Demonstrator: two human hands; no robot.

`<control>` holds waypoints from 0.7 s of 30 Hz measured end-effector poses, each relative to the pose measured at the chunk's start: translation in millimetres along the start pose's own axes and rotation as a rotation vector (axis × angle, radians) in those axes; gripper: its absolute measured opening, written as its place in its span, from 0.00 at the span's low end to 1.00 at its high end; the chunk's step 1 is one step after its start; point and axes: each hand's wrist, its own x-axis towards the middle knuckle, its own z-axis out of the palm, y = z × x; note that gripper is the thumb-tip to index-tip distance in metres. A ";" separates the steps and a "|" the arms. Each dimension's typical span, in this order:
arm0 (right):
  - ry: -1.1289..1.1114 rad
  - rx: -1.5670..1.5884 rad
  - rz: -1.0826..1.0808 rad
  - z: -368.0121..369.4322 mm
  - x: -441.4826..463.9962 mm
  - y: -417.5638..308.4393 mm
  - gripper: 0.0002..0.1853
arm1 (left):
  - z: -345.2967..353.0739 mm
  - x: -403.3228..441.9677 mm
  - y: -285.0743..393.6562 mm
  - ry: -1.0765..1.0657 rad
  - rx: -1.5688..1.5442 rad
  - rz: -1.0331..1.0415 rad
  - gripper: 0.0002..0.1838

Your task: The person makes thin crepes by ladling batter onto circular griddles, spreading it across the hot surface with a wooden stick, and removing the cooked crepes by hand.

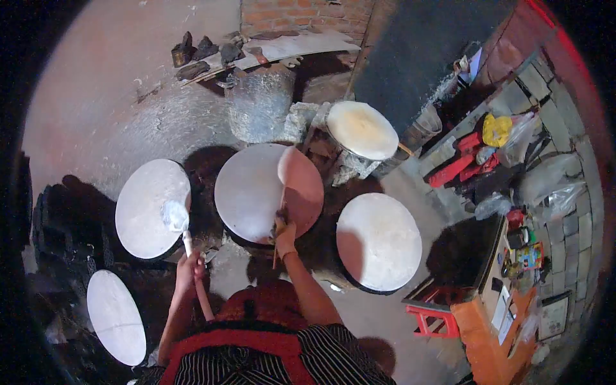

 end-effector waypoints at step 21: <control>-0.558 -0.332 0.248 -73.9 27.3 -64.3 0.20 | 20.9 -59.3 -133.3 0.062 -1.185 -0.441 0.06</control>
